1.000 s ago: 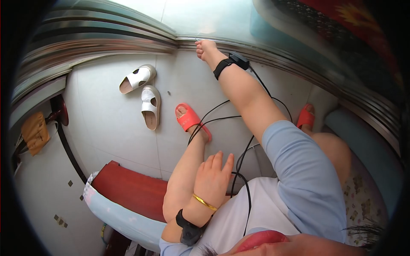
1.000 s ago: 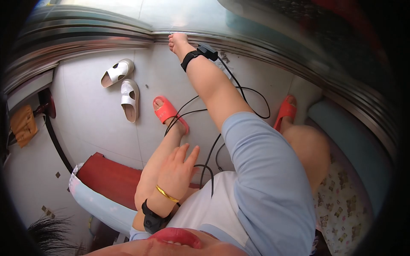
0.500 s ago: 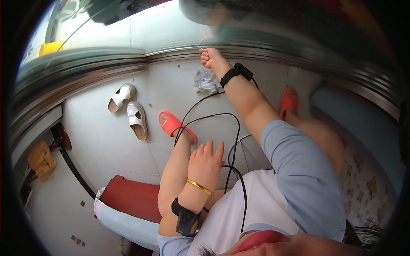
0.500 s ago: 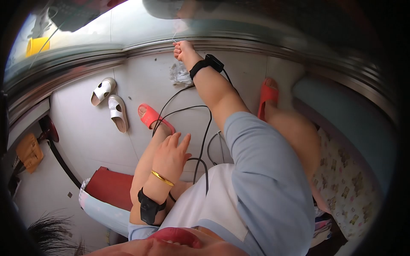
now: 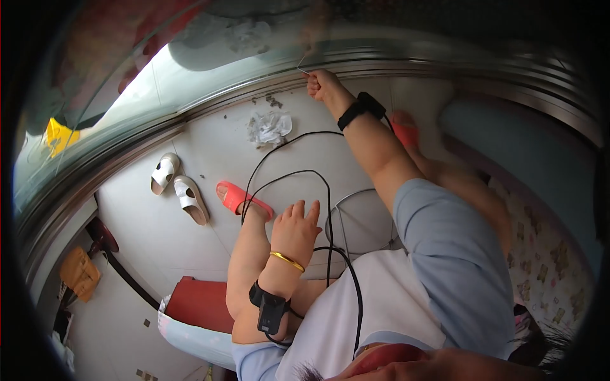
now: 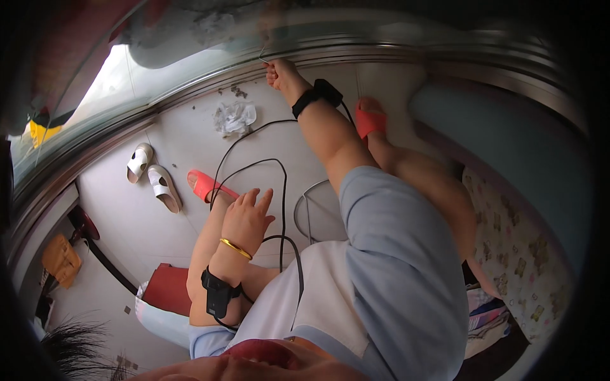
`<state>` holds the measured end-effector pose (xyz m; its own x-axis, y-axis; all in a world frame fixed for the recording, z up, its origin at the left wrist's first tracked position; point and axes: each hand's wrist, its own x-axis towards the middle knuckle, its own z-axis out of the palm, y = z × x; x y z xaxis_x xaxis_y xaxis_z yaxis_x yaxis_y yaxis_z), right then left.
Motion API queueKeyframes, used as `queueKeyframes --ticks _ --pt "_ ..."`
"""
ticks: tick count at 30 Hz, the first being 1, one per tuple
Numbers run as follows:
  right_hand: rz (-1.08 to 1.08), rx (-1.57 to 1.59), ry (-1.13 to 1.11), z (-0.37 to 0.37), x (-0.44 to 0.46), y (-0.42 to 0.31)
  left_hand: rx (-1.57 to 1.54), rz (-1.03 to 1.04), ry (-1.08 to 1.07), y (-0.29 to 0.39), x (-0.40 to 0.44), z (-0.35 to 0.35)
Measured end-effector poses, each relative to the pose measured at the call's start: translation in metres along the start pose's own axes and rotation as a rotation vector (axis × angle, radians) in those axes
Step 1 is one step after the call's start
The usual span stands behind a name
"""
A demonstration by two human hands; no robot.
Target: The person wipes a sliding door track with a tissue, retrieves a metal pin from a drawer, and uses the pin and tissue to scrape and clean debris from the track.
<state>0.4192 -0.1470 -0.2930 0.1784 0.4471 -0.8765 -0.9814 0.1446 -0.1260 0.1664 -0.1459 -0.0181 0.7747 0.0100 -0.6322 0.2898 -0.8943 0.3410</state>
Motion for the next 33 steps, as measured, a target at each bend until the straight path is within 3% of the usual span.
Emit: queueKeyframes --ticks 8,12,14,15,17,21,23,27,31,33 --pt "-0.089 0.191 0.038 -0.066 -0.031 -0.035 0.047 -0.033 -0.077 -0.001 0.016 0.006" --pt "-0.281 0.110 0.164 -0.083 -0.038 -0.038 0.045 -0.033 -0.078 -0.002 0.016 0.006" --pt "-0.612 -0.142 0.246 -0.085 -0.031 -0.023 0.038 -0.044 -0.069 -0.002 0.014 0.006" --pt "-0.600 -0.152 0.238 -0.089 -0.014 -0.003 0.023 -0.028 -0.051 -0.003 0.014 0.006" --pt "-1.114 -0.885 0.365 -0.091 0.026 0.045 -0.002 -0.025 -0.029 -0.004 0.013 0.005" --pt "-0.899 -1.200 0.262 -0.058 0.007 0.090 -0.022 -0.034 -0.001 -0.005 0.004 0.005" --pt "-0.812 -1.340 0.393 -0.046 0.005 0.090 -0.022 -0.035 -0.010 -0.009 -0.002 0.004" --pt "-0.842 -1.334 0.594 -0.039 0.014 0.077 -0.034 -0.076 -0.037 -0.016 -0.013 0.008" --pt "-0.772 -1.600 0.512 -0.041 0.041 0.094 -0.028 -0.062 0.017 -0.023 -0.024 0.011" --pt "-0.890 -1.663 0.278 -0.032 0.031 0.107 -0.054 -0.077 0.020 -0.027 -0.028 0.009"
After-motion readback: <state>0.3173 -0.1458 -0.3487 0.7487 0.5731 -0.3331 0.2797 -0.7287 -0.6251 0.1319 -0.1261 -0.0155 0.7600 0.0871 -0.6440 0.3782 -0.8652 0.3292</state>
